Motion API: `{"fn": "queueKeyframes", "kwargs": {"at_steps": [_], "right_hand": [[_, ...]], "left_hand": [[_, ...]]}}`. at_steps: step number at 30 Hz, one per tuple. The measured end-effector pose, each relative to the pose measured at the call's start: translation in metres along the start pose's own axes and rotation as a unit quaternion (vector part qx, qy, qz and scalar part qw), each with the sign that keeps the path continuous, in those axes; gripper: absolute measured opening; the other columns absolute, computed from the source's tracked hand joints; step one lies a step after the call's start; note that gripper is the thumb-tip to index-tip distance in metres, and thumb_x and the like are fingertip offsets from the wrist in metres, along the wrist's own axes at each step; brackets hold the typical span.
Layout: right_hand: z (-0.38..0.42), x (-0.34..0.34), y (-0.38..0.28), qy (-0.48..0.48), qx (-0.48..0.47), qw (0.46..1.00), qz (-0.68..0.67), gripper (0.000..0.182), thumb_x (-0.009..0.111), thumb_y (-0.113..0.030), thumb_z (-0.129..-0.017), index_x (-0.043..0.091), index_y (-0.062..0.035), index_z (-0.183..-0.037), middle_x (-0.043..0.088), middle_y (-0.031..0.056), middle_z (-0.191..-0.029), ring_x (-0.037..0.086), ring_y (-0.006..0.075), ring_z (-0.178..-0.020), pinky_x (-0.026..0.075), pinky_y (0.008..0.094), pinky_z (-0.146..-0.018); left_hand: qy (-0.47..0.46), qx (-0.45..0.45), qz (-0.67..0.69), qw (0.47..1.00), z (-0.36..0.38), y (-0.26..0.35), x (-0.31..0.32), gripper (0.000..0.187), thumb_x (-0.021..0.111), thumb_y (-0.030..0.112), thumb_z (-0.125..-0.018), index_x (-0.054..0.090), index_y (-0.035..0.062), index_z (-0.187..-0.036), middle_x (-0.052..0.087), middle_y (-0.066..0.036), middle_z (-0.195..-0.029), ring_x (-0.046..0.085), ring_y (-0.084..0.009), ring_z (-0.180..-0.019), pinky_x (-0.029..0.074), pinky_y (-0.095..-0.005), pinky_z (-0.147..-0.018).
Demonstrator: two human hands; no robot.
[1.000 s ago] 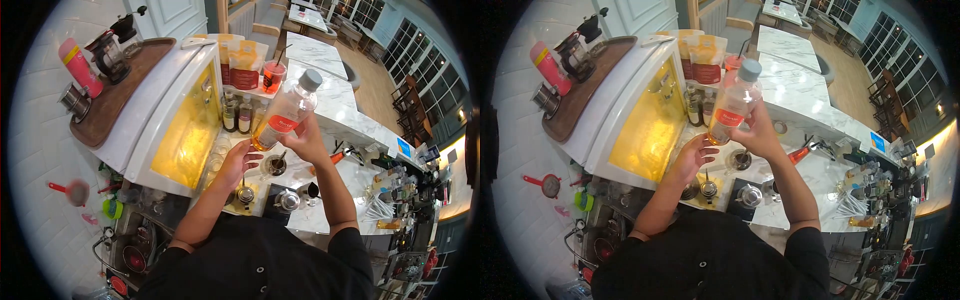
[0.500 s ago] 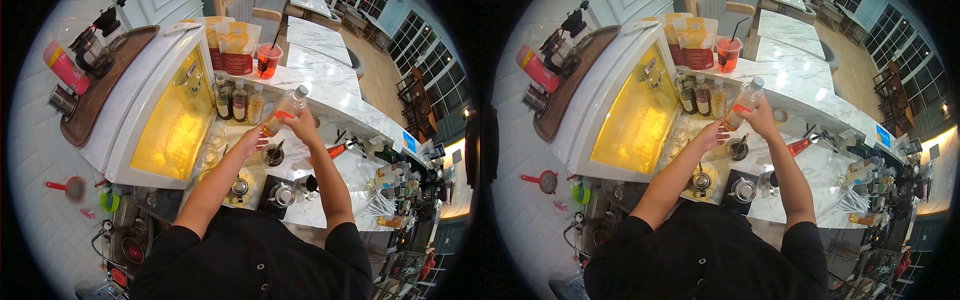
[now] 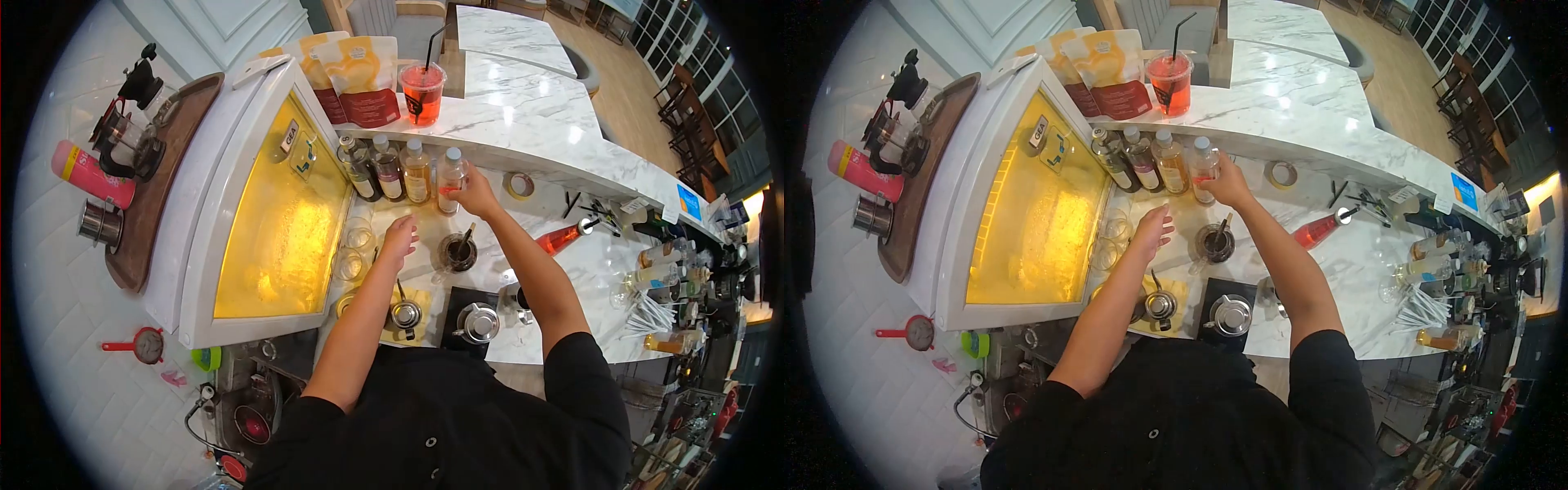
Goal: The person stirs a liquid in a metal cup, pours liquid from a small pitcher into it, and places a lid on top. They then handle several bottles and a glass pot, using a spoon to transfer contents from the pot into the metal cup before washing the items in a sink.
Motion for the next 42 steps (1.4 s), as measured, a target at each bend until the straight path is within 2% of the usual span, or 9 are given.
{"fn": "queueKeyframes", "kwargs": {"at_steps": [5,12,16,21,26,27,32,38,42], "right_hand": [[-0.001,-0.008,-0.018,-0.005,0.083,0.996,0.038,0.083,0.090,-0.020,-0.073,0.051,-0.0011,-0.144,0.071,0.0240,-0.123,0.069,0.0390,-0.115,0.054,0.0430,-0.097],[-0.009,-0.004,-0.013,0.006,0.073,0.997,0.033,0.079,0.090,-0.019,-0.072,0.055,-0.0002,-0.140,0.071,0.0230,-0.126,0.069,0.0383,-0.116,0.054,0.0427,-0.099],[0.003,-0.005,-0.021,0.007,0.077,0.997,0.015,0.089,0.088,-0.016,-0.072,0.048,0.0005,-0.149,0.068,0.0238,-0.133,0.066,0.0382,-0.125,0.052,0.0424,-0.105],[0.025,-0.012,-0.009,0.035,0.093,0.995,0.023,0.098,0.087,-0.017,-0.073,0.039,0.0005,-0.157,0.056,0.0277,-0.149,0.058,0.0385,-0.137,0.049,0.0423,-0.111],[0.089,-0.041,-0.043,0.015,0.116,0.987,-0.110,0.087,0.084,-0.019,-0.082,0.043,-0.0005,-0.156,0.050,0.0262,-0.155,0.057,0.0367,-0.137,0.051,0.0453,-0.108],[0.106,-0.049,-0.058,0.009,0.119,0.987,-0.105,0.072,0.080,-0.020,-0.092,0.047,-0.0051,-0.154,0.055,0.0208,-0.151,0.059,0.0330,-0.134,0.051,0.0434,-0.106],[0.196,-0.089,-0.114,-0.002,0.111,0.985,-0.129,0.060,0.076,-0.024,-0.095,0.054,-0.0042,-0.147,0.066,0.0165,-0.136,0.066,0.0259,-0.124,0.054,0.0425,-0.102],[0.307,-0.077,-0.145,-0.027,0.012,0.996,0.084,0.071,0.087,-0.020,-0.082,0.056,-0.0050,-0.144,0.060,0.0180,-0.140,0.058,0.0337,-0.131,0.046,0.0434,-0.111],[0.333,-0.053,-0.140,-0.041,0.040,0.985,0.161,0.080,0.090,-0.022,-0.077,0.054,-0.0088,-0.147,0.052,0.0177,-0.150,0.051,0.0386,-0.138,0.043,0.0460,-0.114]], "left_hand": [[0.017,-0.008,0.000,1.000,0.001,-0.009,-0.006,0.066,0.060,0.054,-0.102,0.047,0.0136,-0.153,0.058,-0.010,-0.141,0.060,-0.0256,-0.119,0.046,-0.0456,-0.098],[0.025,-0.011,-0.004,1.000,0.007,-0.011,-0.002,0.064,0.059,0.052,-0.104,0.047,0.0136,-0.154,0.058,-0.011,-0.142,0.060,-0.0264,-0.120,0.046,-0.0466,-0.100],[0.045,0.010,0.000,0.999,0.012,-0.009,-0.005,0.057,0.063,0.053,-0.101,0.057,0.0155,-0.144,0.062,-0.008,-0.134,0.064,-0.0218,-0.110,0.050,-0.0394,-0.089],[0.004,0.052,0.005,0.999,0.044,0.014,0.000,0.060,0.058,0.050,-0.105,0.049,0.0135,-0.152,0.057,-0.013,-0.146,0.059,-0.0269,-0.125,0.046,-0.0456,-0.101],[0.004,0.102,-0.011,0.995,0.098,0.035,0.000,0.052,0.054,0.045,-0.109,0.052,0.0131,-0.150,0.059,-0.012,-0.143,0.061,-0.0244,-0.123,0.047,-0.0398,-0.099],[0.000,0.122,-0.019,0.992,0.112,0.038,0.000,0.051,0.054,0.045,-0.109,0.053,0.0129,-0.149,0.061,-0.011,-0.141,0.061,-0.0229,-0.121,0.048,-0.0383,-0.098],[-0.034,0.158,-0.037,0.986,0.178,0.018,0.014,0.047,0.054,0.040,-0.111,0.055,0.0107,-0.147,0.063,-0.009,-0.137,0.062,-0.0186,-0.116,0.049,-0.0343,-0.094],[-0.071,0.123,-0.048,0.989,0.220,-0.047,0.021,0.041,0.055,0.031,-0.110,0.057,0.0085,-0.144,0.066,-0.008,-0.135,0.063,-0.0171,-0.115,0.048,-0.0333,-0.096],[-0.088,0.104,-0.050,0.989,0.225,-0.066,0.020,0.040,0.058,0.031,-0.109,0.058,0.0081,-0.143,0.066,-0.008,-0.134,0.063,-0.0166,-0.116,0.048,-0.0335,-0.097]]}}
Point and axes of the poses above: each hand's wrist, its own z-axis away from the middle knuckle, its own x-axis out of the palm, y = z × x, the point moved 8 cm from there along -z, towards the middle knuckle
